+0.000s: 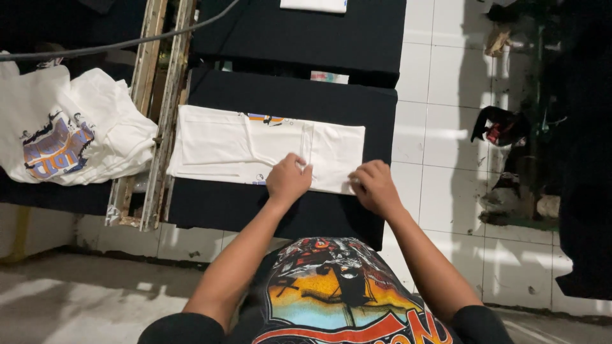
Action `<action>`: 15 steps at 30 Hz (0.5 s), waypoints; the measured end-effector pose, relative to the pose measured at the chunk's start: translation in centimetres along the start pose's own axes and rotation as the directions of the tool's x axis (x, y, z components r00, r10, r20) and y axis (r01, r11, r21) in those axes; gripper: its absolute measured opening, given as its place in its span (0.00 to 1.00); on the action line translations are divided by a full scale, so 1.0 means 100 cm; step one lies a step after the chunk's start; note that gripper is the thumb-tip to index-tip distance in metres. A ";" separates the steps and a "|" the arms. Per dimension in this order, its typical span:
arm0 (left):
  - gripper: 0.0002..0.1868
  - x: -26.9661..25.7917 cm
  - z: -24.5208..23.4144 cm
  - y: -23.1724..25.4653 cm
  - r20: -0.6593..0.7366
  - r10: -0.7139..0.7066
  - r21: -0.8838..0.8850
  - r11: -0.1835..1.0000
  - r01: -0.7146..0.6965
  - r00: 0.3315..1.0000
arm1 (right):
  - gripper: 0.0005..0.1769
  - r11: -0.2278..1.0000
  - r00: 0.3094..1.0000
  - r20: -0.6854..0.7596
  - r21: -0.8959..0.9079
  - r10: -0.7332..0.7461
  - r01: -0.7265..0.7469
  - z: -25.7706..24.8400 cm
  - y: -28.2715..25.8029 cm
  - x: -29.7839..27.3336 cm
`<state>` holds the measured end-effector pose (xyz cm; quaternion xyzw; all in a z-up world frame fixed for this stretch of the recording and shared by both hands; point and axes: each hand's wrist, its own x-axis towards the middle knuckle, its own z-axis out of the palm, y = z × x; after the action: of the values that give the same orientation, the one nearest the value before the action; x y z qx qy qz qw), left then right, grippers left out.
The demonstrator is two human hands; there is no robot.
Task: Folding printed t-shirts on a screen printing station platen.
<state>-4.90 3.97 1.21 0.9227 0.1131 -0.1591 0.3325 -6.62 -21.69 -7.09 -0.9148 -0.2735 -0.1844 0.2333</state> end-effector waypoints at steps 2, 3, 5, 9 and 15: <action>0.16 0.023 -0.002 0.014 -0.042 0.044 0.007 0.999 -0.044 0.998 | 0.05 0.997 0.998 -0.025 -0.032 0.064 -0.065 0.004 0.016 0.021; 0.16 0.033 -0.002 0.021 -0.079 0.087 0.017 0.996 -0.086 0.993 | 0.07 0.989 0.990 -0.050 -0.060 0.130 -0.133 0.006 0.024 0.031; 0.16 0.066 0.009 0.022 -0.091 0.060 0.010 0.998 -0.060 0.994 | 0.11 0.983 0.981 -0.066 -0.032 0.180 -0.182 0.014 0.042 0.051; 0.14 0.102 0.026 0.025 -0.108 -0.035 -0.031 0.999 0.032 0.994 | 0.13 0.955 0.955 -0.024 0.020 0.295 -0.294 0.029 0.071 0.081; 0.14 0.108 0.026 0.025 -0.060 -0.052 -0.045 0.998 0.050 0.997 | 0.06 0.913 0.903 0.147 -0.002 0.403 -0.407 0.033 0.076 0.095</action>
<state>5.29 1.50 -3.22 0.9165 0.1500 -0.1367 0.3446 6.01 -21.65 -7.89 -0.9590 -0.0963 -0.0615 0.2593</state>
